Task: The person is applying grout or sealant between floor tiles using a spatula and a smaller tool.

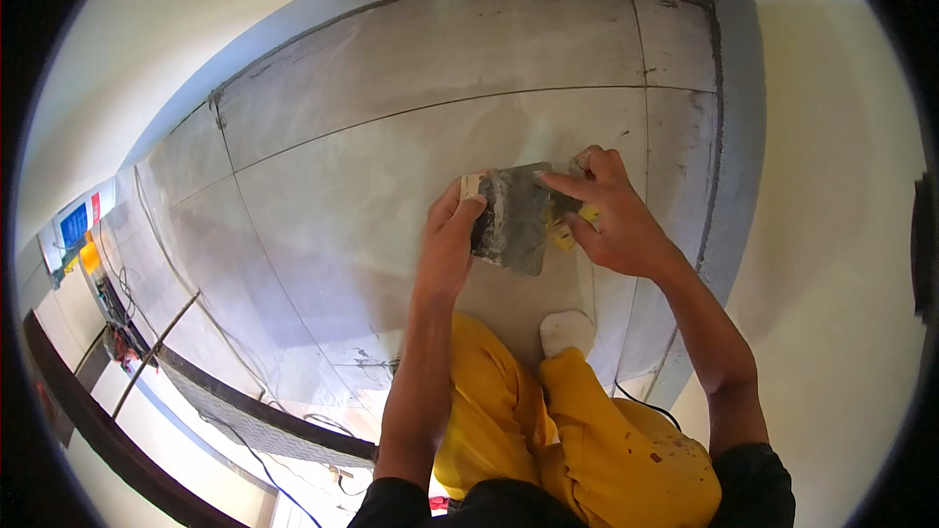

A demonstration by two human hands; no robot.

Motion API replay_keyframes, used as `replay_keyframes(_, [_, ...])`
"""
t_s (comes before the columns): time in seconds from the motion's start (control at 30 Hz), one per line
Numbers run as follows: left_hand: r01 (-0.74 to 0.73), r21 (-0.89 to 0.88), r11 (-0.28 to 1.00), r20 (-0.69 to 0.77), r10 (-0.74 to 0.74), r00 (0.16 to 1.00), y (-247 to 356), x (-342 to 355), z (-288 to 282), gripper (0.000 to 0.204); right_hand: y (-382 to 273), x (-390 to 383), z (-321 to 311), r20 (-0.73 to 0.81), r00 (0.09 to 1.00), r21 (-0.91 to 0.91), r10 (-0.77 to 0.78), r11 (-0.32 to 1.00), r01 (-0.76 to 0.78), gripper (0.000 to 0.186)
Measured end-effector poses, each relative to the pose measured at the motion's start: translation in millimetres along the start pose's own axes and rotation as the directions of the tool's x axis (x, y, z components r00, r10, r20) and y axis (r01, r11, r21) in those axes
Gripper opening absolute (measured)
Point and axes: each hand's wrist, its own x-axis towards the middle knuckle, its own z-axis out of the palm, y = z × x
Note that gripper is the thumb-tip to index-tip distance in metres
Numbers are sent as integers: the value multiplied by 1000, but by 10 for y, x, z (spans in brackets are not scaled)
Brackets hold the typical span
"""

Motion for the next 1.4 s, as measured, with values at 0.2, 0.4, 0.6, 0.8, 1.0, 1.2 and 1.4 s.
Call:
replay_keyframes(0.2, [-21, -15, 1000, -5, 21, 1000, -39, 28, -62, 30, -48, -90, 100, 89, 996, 32, 13, 999, -15, 42])
replay_keyframes(0.4, [42, -106, 994, 18, -40, 999, -12, 40, -58, 30, 70, -103, 105, 30, 999, 449, -15, 894, 0, 38])
replay_keyframes(0.6, [39, -170, 985, 61, -29, 998, -16, 35, -67, 32, -71, -69, 151, -94, 985, -50, -145, 989, 140, 42])
replay_keyframes(0.8, [43, -211, 976, 26, -38, 999, -34, 55, -112, 33, 125, -97, 57, -111, 872, -378, -477, 832, 406, 48])
replay_keyframes(1.0, [-1, -81, 997, 2, 1, 1000, -68, 58, -108, 33, 95, 9, 148, -217, 961, -71, -170, 985, 159, 38])
replay_keyframes(1.2, [-24, 90, 996, -54, 29, 998, -101, 51, -48, 29, 84, 6, 103, -121, 982, -105, -144, 986, 132, 37])
replay_keyframes(1.4, [-27, -60, 998, -152, 18, 988, -89, 55, -199, 30, 349, 239, -320, -324, 930, 118, 175, 982, -144, 48])
